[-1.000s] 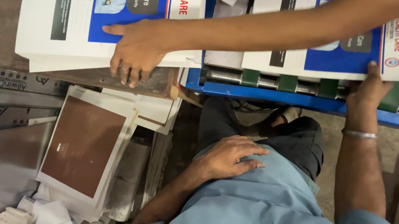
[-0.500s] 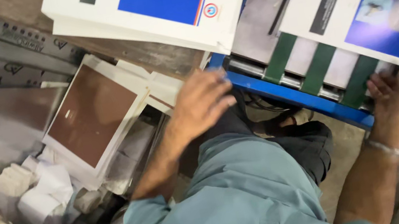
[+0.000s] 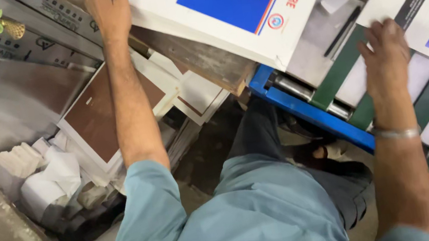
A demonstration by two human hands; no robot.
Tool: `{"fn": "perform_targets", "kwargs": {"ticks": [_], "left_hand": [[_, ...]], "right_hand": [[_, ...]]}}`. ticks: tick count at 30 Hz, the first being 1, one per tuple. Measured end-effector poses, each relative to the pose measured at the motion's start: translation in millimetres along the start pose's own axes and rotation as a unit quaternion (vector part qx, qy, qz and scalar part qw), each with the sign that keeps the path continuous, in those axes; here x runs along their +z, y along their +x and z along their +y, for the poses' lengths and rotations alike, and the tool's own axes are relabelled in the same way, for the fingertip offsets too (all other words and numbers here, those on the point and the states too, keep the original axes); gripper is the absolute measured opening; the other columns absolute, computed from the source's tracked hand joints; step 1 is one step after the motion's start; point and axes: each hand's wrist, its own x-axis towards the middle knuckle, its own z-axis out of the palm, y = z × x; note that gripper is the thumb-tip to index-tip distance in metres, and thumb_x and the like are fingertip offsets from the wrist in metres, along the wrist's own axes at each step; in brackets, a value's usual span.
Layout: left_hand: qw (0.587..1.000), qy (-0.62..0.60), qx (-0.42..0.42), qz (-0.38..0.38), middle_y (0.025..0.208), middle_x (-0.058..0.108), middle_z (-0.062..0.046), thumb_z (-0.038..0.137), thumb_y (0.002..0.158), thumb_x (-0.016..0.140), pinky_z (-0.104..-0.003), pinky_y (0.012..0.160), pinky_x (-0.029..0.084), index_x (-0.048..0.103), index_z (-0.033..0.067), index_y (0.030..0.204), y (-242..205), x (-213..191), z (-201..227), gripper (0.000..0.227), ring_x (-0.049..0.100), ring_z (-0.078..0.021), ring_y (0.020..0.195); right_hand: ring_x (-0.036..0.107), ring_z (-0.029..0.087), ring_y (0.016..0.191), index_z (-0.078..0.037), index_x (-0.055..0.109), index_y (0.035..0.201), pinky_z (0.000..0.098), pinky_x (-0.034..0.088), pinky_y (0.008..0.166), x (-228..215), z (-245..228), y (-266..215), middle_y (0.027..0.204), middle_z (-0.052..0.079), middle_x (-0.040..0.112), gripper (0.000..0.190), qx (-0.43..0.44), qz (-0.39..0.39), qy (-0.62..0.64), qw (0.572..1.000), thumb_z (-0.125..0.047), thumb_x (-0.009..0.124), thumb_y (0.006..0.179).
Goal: The person sits and repeatedly feeds printed sheets into a blue laminating machine. They pull the sheets through the rollers and stack the finished laminated prints on a pile to their left.
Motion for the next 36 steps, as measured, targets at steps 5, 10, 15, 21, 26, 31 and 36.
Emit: {"fn": "perform_targets", "kwargs": {"ticks": [5,10,15,21,26,31,36], "left_hand": [[0.989,-0.132,-0.033,0.060,0.127,0.062,-0.015,0.034,0.101,0.070,-0.039,0.092,0.048,0.067,0.0026,0.129,-8,18,-20,0.042,0.062,-0.0316,0.114],[0.979,-0.148,-0.041,0.132,0.115,0.067,-0.007,0.029,0.105,0.069,-0.033,0.090,0.048,0.073,0.0052,0.116,-11,27,-15,0.027,0.064,-0.0212,0.107],[0.964,-0.176,-0.068,0.190,0.104,0.063,-0.006,0.023,0.104,0.067,-0.033,0.080,0.044,0.067,0.0017,0.104,-27,39,-22,0.021,0.057,-0.0209,0.096],[0.884,-0.396,-0.114,0.221,0.094,0.069,-0.006,0.013,0.098,0.058,-0.036,0.082,0.053,0.061,0.0004,0.100,-24,45,-50,0.013,0.064,-0.0181,0.087],[0.968,-0.139,-0.042,0.204,0.131,0.054,-0.017,0.014,0.107,0.059,-0.043,0.102,0.049,0.066,0.0027,0.124,-33,13,-10,0.022,0.056,-0.0289,0.121],[0.930,-0.314,-0.143,-0.127,0.163,0.033,-0.016,0.067,0.088,0.066,-0.052,0.104,0.051,0.026,0.0181,0.158,-67,-25,127,0.094,0.047,-0.0389,0.145],[0.887,-0.027,0.360,-0.287,0.145,0.058,-0.020,0.040,0.087,0.079,-0.057,0.121,0.029,0.056,0.0023,0.141,-84,-23,228,0.070,0.051,-0.0372,0.138]], "right_hand": [[0.044,0.032,0.149,0.005,0.034,0.157,0.0481,0.039,0.127,113,12,75,0.156,0.019,0.045,0.078,-0.002,-0.101,0.083,0.991,-0.055,0.053,0.111],[0.061,0.027,0.134,-0.002,0.038,0.153,0.0402,0.056,0.115,184,1,63,0.146,0.015,0.058,0.073,-0.040,-0.151,0.169,0.973,-0.054,0.055,0.105],[0.064,0.027,0.129,0.001,0.044,0.155,0.0383,0.058,0.111,197,-18,64,0.144,0.018,0.062,0.077,0.001,-0.178,0.195,0.965,-0.058,0.053,0.106],[0.063,0.025,0.130,-0.006,0.040,0.150,0.0398,0.058,0.111,208,-5,66,0.143,0.016,0.058,0.074,-0.011,-0.133,0.122,0.984,-0.061,0.052,0.102],[0.056,0.026,0.143,-0.003,0.038,0.161,0.0399,0.045,0.123,193,-4,66,0.159,0.016,0.053,0.085,0.062,-0.177,0.117,0.975,-0.066,0.043,0.104],[0.033,0.027,0.154,-0.005,0.023,0.162,0.0457,0.027,0.124,150,1,34,0.166,0.014,0.034,0.083,-0.007,-0.055,0.053,0.997,-0.062,0.040,0.104],[0.047,0.032,0.147,0.001,0.040,0.152,0.0481,0.039,0.121,107,2,-46,0.156,0.019,0.049,0.064,-0.020,0.027,0.040,0.999,-0.045,0.049,0.108]]}}
